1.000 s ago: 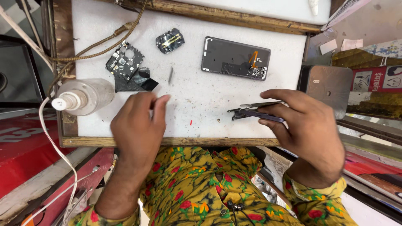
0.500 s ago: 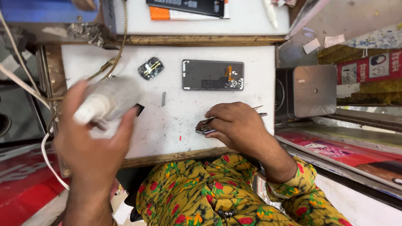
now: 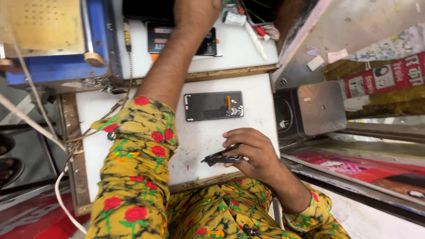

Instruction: The person disassembles a smartphone by removing the back cover and detaching internal components. They then wipe the edges of the phone's frame with a small black cloth and handle the internal parts on the workbench.

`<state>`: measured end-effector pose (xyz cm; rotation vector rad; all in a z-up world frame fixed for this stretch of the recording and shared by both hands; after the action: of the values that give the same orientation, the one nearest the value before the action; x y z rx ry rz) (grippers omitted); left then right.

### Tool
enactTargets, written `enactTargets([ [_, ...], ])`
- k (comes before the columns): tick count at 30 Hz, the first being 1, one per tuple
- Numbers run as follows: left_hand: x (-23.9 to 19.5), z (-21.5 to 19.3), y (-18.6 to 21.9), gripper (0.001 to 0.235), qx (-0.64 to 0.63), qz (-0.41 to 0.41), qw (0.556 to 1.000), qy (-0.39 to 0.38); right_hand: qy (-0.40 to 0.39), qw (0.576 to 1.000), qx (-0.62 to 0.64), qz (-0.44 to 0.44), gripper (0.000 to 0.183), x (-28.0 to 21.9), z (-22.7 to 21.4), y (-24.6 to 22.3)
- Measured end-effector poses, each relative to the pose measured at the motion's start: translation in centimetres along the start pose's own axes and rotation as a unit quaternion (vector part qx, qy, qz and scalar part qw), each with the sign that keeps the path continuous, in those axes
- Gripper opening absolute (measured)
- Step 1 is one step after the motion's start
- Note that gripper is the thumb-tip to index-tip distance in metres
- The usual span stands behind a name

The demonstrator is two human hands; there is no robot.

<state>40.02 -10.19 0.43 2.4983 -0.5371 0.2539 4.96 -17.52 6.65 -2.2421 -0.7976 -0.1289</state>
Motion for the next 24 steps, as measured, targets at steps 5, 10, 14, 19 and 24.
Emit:
enactTargets([
  [5,-8.1,-6.4,1.0,0.043,-0.071,0.028,0.994,0.076,-0.009,0.999,0.031,0.021,0.028,-0.1,0.0,1.0],
  [10,-26.1,-16.2,-4.4,0.016,-0.272,-0.058,0.944,0.176,-0.019,0.998,0.032,0.043,0.024,0.0,-0.9,1.8],
  [14,-34.9,-20.2,-9.2,0.005,-0.112,-0.186,0.957,0.192,-0.045,0.996,0.030,0.070,0.022,-0.2,-2.0,2.7],
  [19,-36.8,-19.3,-9.6,0.009,-0.077,-0.177,0.967,0.165,-0.063,0.994,0.016,0.090,0.024,0.5,-1.7,2.8],
  [24,-33.8,-16.2,-10.8,0.017,-0.193,-0.221,0.941,0.168,-0.075,0.992,0.011,0.103,0.022,0.7,-0.6,2.8],
])
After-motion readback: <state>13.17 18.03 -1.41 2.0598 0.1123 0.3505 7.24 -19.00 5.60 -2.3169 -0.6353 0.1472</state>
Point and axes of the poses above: each hand's wrist, its own x-axis towards the middle knuckle, its own z-axis out of the palm, y = z × x, the point moved 4 cm from there along x, towards the middle knuckle, and after that the axes turned 7 degrees about -y, right-handed, at the moved point
